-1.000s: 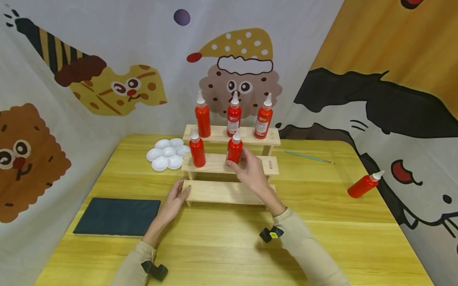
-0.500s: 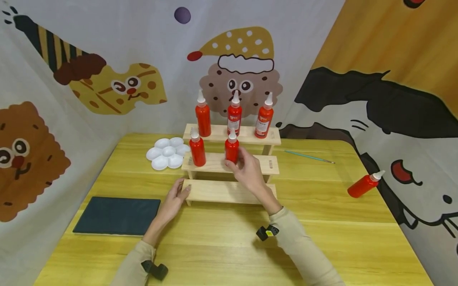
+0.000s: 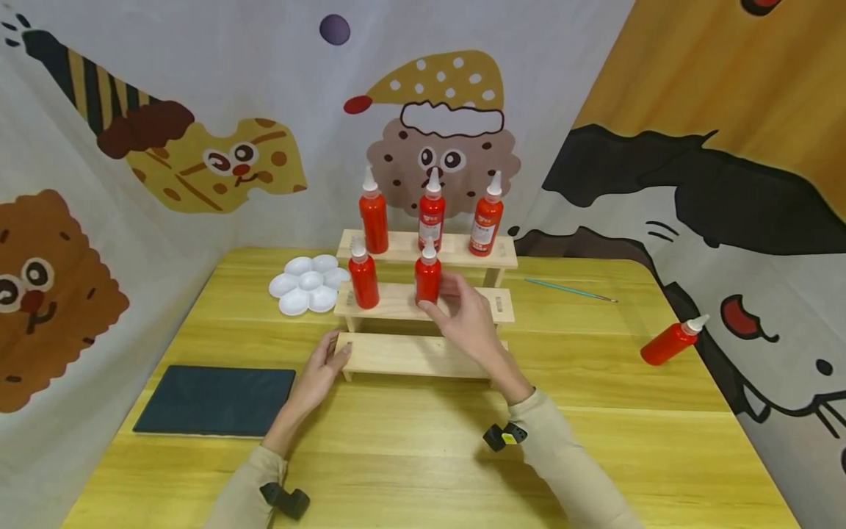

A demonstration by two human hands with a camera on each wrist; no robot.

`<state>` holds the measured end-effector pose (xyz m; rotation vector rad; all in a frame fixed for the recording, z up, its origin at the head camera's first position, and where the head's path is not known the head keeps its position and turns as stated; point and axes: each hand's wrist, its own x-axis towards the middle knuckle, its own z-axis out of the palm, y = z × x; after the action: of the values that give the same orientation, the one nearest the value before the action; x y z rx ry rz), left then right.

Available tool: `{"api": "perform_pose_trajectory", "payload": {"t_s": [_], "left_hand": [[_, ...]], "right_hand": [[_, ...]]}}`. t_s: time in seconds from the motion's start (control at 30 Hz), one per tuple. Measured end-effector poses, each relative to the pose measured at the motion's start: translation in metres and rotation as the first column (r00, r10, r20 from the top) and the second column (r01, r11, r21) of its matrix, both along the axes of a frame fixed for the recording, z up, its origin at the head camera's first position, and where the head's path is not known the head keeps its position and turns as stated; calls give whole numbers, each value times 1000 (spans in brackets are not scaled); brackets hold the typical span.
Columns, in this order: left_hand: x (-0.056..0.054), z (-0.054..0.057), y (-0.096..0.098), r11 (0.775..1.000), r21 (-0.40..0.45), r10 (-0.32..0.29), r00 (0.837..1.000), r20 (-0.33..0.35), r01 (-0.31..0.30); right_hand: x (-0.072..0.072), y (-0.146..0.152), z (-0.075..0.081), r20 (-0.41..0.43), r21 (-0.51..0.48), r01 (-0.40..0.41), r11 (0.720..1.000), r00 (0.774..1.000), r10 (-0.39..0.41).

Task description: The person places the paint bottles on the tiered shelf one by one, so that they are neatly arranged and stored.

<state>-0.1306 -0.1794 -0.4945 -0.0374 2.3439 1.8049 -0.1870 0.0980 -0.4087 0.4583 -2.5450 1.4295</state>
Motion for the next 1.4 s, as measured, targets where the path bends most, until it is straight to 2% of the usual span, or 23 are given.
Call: {"api": "perform_pose_trajectory", "payload": {"t_s": [0.3,0.47,0.67,0.87,1.0,1.2,1.3,1.4], "left_hand": [[0,1,0,1000,-1,1,1000,9,-1],[0,0,0,1000,-4,0,1000,10,0],[0,-1,1,1000,0,-5,1000,4,5],[2,1,1,1000,18,1,1000,3,-1],[3,2,1,1000,20,2,1000,-6,-2],[2,2,1,1000,11,-5,1000,-16,5],[2,2,1,1000,14,-3,1000,-11,3],[2,2,0,1000,20,-4,1000,-6,4]], "right_hand": [[18,42,14,-95,-35,38,999,995,-41],[28,69,21,-119,-90,88,992,988,-98],[40,98,22,-156,-134,173,976,969,-193],[46,124,23,-191,-177,264,948,936,-296],[49,143,26,-199,-191,349,917,901,-385],[48,171,23,-263,-197,497,845,803,-534],[48,186,20,-292,-223,541,811,757,-585],[49,199,17,-300,-259,571,779,719,-627]]}}
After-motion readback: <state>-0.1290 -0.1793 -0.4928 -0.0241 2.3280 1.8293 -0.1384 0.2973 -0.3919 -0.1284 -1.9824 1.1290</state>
